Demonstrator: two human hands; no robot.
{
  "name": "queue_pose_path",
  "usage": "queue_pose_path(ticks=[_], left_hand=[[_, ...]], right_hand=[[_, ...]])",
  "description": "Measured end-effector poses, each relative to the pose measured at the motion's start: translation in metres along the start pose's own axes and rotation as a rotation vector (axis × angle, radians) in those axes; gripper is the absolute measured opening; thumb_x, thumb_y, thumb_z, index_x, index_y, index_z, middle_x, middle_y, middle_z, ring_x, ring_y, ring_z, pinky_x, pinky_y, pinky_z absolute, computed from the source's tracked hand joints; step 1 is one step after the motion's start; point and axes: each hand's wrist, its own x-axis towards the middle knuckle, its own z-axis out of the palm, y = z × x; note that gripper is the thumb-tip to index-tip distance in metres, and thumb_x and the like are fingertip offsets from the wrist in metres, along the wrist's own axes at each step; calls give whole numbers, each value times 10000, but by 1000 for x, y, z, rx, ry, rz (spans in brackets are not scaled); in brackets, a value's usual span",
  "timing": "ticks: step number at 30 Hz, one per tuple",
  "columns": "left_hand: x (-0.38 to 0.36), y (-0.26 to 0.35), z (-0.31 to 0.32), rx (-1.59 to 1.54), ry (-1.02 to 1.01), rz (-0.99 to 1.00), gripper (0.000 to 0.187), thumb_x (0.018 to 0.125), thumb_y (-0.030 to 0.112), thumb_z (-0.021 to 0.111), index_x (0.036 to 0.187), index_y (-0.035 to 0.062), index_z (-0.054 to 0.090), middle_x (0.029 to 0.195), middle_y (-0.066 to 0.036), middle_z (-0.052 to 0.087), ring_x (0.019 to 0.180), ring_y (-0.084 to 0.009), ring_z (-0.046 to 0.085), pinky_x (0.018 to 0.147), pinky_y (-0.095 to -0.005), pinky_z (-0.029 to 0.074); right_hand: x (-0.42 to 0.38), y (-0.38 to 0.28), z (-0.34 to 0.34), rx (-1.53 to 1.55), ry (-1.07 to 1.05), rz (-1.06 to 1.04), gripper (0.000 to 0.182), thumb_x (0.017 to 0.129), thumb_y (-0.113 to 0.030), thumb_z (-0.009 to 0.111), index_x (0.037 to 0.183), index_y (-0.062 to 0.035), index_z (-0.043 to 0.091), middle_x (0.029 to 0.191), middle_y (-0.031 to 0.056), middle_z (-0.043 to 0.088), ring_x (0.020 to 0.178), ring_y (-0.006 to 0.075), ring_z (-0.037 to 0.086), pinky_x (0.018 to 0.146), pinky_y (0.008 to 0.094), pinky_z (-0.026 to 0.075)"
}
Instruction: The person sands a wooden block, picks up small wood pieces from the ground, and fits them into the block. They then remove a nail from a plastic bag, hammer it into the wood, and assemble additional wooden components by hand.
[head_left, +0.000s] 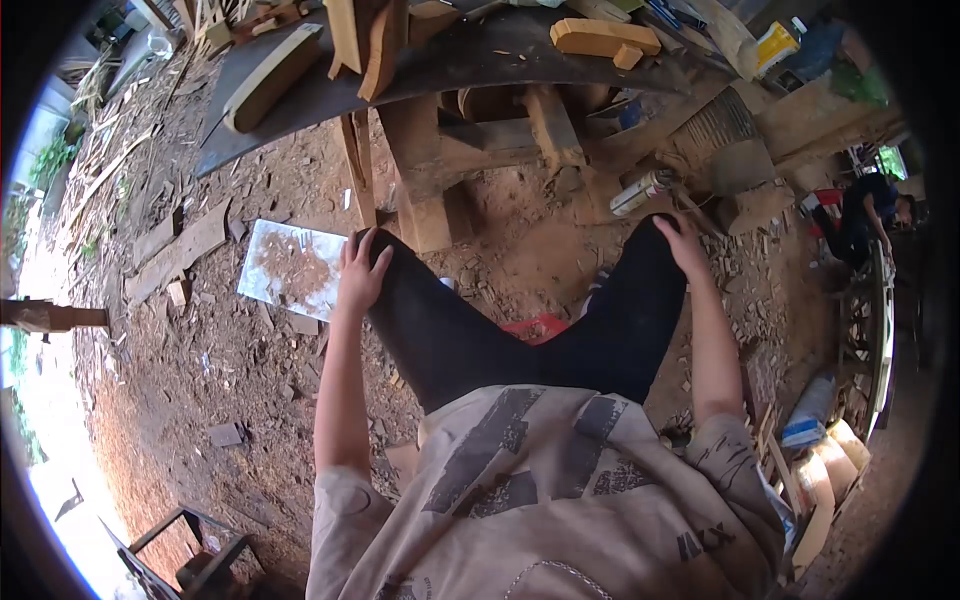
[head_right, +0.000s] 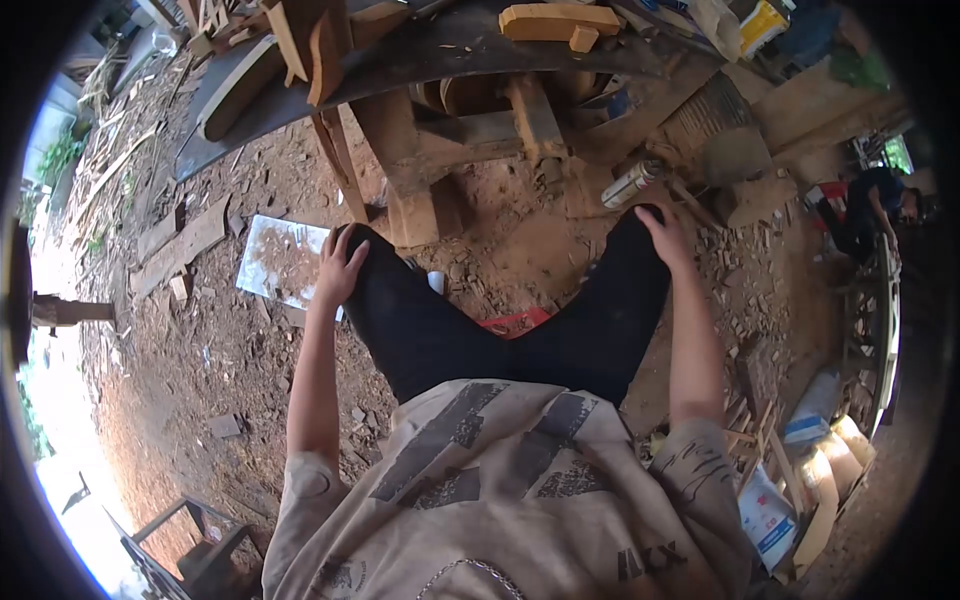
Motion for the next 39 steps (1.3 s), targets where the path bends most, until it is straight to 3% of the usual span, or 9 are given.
queue_pose_path(ticks=[6,9,11,14,26,30,32,34,39], left_hand=[[-20,69,26,420,-60,-46,815,1048,637,610,1725,237,393,1778,-287,298,1650,-518,229,1272,-734,273],[-43,113,22,483,-188,126,727,1015,655,649,1561,177,621,1740,-205,406,1670,-461,228,1261,-813,154],[-48,117,27,471,-259,192,589,1012,602,683,1408,170,743,1675,-82,529,1674,-368,275,1266,-819,89],[-50,116,26,383,-187,157,492,1008,528,711,1341,170,772,1583,-66,614,1649,-319,340,1257,-835,102],[-62,122,23,454,-226,56,416,995,450,747,1332,207,759,1599,-36,594,1652,-302,334,1260,-832,115],[-68,153,23,446,-84,67,325,992,360,753,1275,200,772,1393,-48,726,1525,-303,508,1258,-788,142],[-66,176,16,396,87,231,272,985,304,753,1223,175,781,1296,-58,760,1441,-288,584,1239,-743,190],[-62,233,-13,314,98,339,211,996,210,756,1194,146,789,1240,-51,767,1340,-288,644,1215,-588,305],[-19,322,-79,141,194,681,249,924,33,773,1167,86,785,1088,-68,765,1040,-288,710,1010,-451,488]], right_hand=[[-50,-4,-15,33,244,-38,853,1050,-688,611,1679,-130,465,1661,247,522,1560,397,476,1256,459,395],[-69,1,5,-1,315,-17,851,1068,-656,606,1712,-138,400,1701,250,462,1582,433,429,1272,493,382],[-74,3,24,-85,303,-26,860,1081,-650,586,1732,-139,348,1729,261,408,1595,454,397,1285,520,366],[-77,7,54,-101,270,-84,894,1077,-663,582,1756,-168,275,1722,306,371,1578,516,384,1269,573,388],[-44,-45,78,-374,-18,97,1029,1024,-634,691,1783,-221,131,1700,335,309,1544,530,403,1189,680,442],[-27,-41,80,-292,9,54,1030,1016,-616,716,1780,-217,152,1668,352,316,1552,530,379,1174,699,423],[-31,-52,80,-260,126,-31,915,1025,-568,721,1736,-197,280,1656,327,342,1544,513,392,1170,694,417],[-37,-64,74,-265,284,-118,790,1045,-498,722,1684,-171,393,1636,298,401,1519,487,438,1169,672,423],[-27,-78,63,308,503,-552,398,1062,-192,709,1439,-92,635,1439,183,630,1353,394,602,1108,537,481]])
